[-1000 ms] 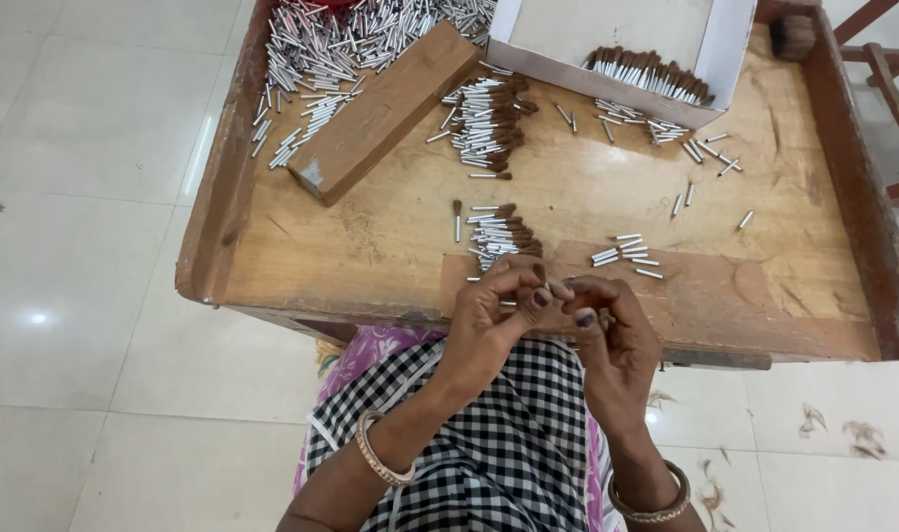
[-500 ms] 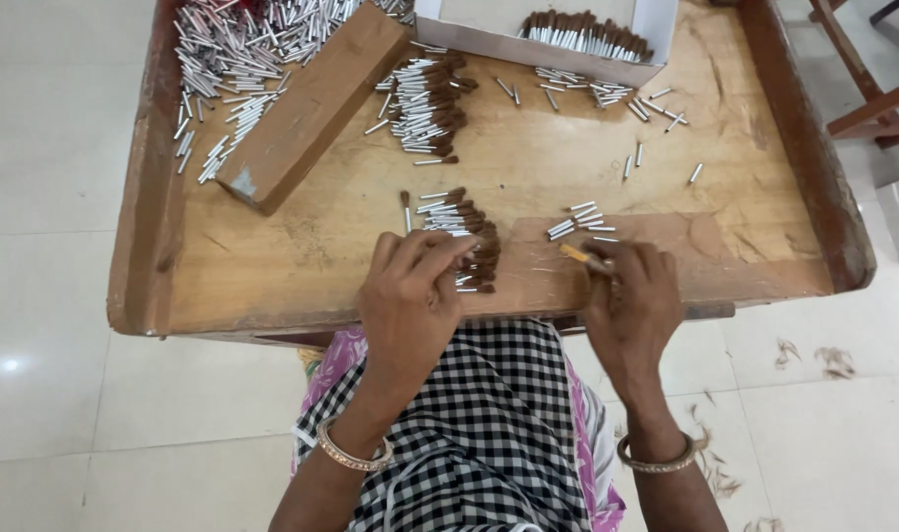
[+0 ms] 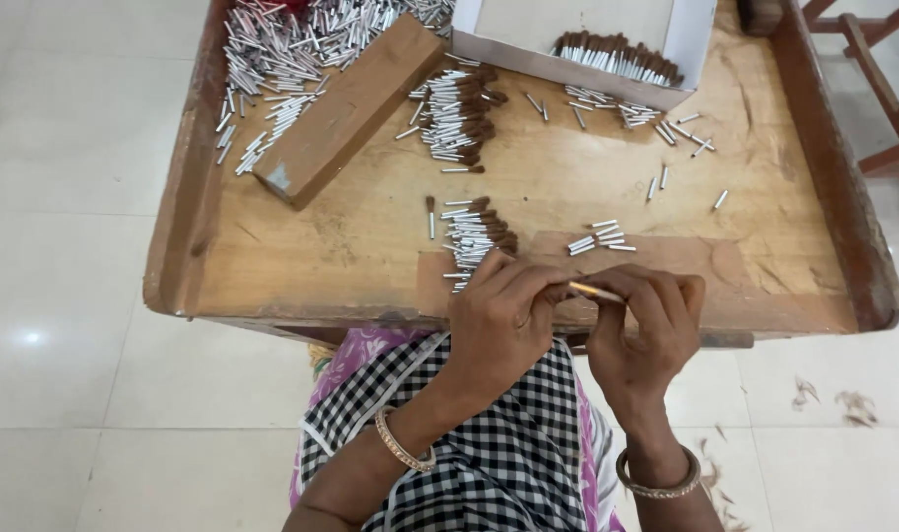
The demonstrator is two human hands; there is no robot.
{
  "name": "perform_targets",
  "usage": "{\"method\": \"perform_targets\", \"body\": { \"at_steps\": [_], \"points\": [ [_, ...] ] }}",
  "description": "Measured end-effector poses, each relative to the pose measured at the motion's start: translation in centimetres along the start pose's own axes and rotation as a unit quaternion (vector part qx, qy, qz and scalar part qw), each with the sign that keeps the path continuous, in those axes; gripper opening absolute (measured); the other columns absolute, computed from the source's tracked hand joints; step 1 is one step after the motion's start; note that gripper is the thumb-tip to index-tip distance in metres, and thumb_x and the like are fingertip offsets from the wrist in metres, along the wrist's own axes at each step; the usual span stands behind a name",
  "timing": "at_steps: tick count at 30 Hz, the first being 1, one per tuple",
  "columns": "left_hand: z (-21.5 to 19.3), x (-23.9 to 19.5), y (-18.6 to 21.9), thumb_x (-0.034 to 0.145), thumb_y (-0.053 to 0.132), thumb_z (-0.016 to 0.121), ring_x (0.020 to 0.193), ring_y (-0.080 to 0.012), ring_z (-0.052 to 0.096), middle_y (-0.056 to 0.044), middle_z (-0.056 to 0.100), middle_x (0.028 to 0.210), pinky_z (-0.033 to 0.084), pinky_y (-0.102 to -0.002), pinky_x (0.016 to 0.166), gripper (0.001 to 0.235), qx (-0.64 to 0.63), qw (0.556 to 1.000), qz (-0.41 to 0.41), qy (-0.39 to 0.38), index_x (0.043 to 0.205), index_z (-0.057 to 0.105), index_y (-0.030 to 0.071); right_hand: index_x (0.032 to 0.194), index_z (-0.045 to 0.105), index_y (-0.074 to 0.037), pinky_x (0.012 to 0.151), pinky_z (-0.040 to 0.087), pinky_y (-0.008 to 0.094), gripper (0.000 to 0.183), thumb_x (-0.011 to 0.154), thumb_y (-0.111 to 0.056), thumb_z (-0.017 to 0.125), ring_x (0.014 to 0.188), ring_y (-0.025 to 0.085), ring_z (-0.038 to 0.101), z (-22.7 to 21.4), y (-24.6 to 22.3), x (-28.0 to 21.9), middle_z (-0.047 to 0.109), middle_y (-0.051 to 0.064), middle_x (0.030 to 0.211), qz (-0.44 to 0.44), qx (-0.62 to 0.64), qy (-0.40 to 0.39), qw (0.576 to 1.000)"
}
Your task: The person sits at a workbench assembling small cosmetic brushes. They pick up a metal ferrule with bristles, insert a wooden handle stick into it using a thin tool to press the parts together, and place the finished brush in a growing pile, repeating the process with many components.
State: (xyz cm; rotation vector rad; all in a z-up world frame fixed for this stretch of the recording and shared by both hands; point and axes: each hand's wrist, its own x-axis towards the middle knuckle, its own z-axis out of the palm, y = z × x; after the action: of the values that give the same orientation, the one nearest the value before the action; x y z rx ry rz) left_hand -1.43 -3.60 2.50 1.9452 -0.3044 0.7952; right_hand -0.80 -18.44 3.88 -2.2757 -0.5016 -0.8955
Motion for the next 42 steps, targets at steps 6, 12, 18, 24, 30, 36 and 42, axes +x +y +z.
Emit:
{"method": "perform_targets", "body": {
  "at_steps": [6, 12, 18, 24, 30, 36, 42],
  "points": [
    [-0.9, 0.5, -0.5, 0.086, 0.0, 0.083, 0.074, -0.0134, 0.06, -0.002, 0.076, 0.093, 0.047, -0.029, 0.058, 0.015, -0.158, 0.981, -0.11, -0.004, 0.098, 0.078, 0.008, 0.102, 0.068, 0.0, 0.082, 0.039, 0.038, 0.019, 0.085, 0.009, 0.07, 0.09, 0.027, 0.056, -0.1, -2.8, 1.5, 0.068, 0.008, 0.103, -0.015, 0.014, -0.005, 1.0],
    [0.1, -0.9, -3.8, 0.094, -0.002, 0.073, 0.086, -0.0045, 0.068, 0.0, 0.076, 0.095, 0.057, -0.022, 0.082, 0.01, -0.47, 0.85, -0.235, 0.022, 0.102, 0.075, 0.004, 0.106, 0.076, -0.013, 0.086, 0.038, 0.035, 0.021, 0.096, 0.004, 0.069, 0.104, 0.026, 0.045, 0.3, -1.0, -1.5, 0.069, 0.003, 0.114, 0.031, -0.065, 0.001, 0.997],
    [0.0, -1.5, -3.4, 0.091, 0.0, 0.08, 0.067, -0.0003, 0.046, -0.001, 0.075, 0.086, 0.039, -0.017, 0.061, 0.008, -0.376, 0.894, -0.242, 0.018, 0.098, 0.079, 0.002, 0.104, 0.077, -0.015, 0.083, 0.038, 0.035, 0.023, 0.095, 0.005, 0.07, 0.105, 0.026, 0.046, 0.5, -1.5, -2.2, 0.069, 0.002, 0.111, 0.029, -0.065, 0.014, 0.997],
    [-0.1, -1.7, -2.9, 0.094, -0.002, 0.077, 0.079, -0.0018, 0.061, -0.002, 0.077, 0.1, 0.047, -0.017, 0.07, 0.009, -0.396, 0.897, -0.19, 0.047, 0.102, 0.077, 0.003, 0.107, 0.074, -0.01, 0.083, 0.04, 0.034, 0.015, 0.099, 0.002, 0.071, 0.097, 0.023, 0.049, 1.4, -1.0, -2.3, 0.069, 0.003, 0.107, 0.014, -0.026, 0.023, 0.999],
    [-1.8, -0.9, -1.0, 0.095, -0.01, 0.068, 0.086, -0.0055, 0.067, -0.005, 0.072, 0.105, 0.055, -0.019, 0.07, 0.024, -0.36, 0.916, -0.167, -0.052, 0.115, 0.075, 0.002, 0.114, 0.073, -0.002, 0.065, 0.033, 0.026, 0.02, 0.096, -0.008, 0.071, 0.072, 0.013, 0.039, -0.1, 0.1, -0.7, 0.063, 0.005, 0.1, 0.208, 0.231, -0.085, 0.947],
    [-2.1, -1.9, -0.1, 0.094, -0.011, 0.069, 0.076, -0.0084, 0.06, -0.007, 0.066, 0.094, 0.046, -0.021, 0.063, 0.021, -0.305, 0.928, -0.183, -0.106, 0.112, 0.074, -0.002, 0.107, 0.07, 0.003, 0.079, 0.049, 0.021, 0.008, 0.103, -0.004, 0.07, 0.089, 0.009, 0.059, 1.2, 1.1, -2.5, 0.064, 0.006, 0.101, 0.172, 0.402, -0.051, 0.898],
    [-1.8, -1.5, -0.9, 0.102, 0.003, 0.064, 0.091, -0.0071, 0.068, -0.002, 0.071, 0.099, 0.058, -0.02, 0.083, 0.014, -0.415, 0.852, -0.289, -0.135, 0.115, 0.069, 0.0, 0.112, 0.07, 0.001, 0.082, 0.046, 0.02, 0.017, 0.109, -0.006, 0.055, 0.091, 0.006, 0.058, 1.0, -1.2, -1.5, 0.066, 0.003, 0.103, 0.22, 0.42, -0.028, 0.88]
  ]
}}
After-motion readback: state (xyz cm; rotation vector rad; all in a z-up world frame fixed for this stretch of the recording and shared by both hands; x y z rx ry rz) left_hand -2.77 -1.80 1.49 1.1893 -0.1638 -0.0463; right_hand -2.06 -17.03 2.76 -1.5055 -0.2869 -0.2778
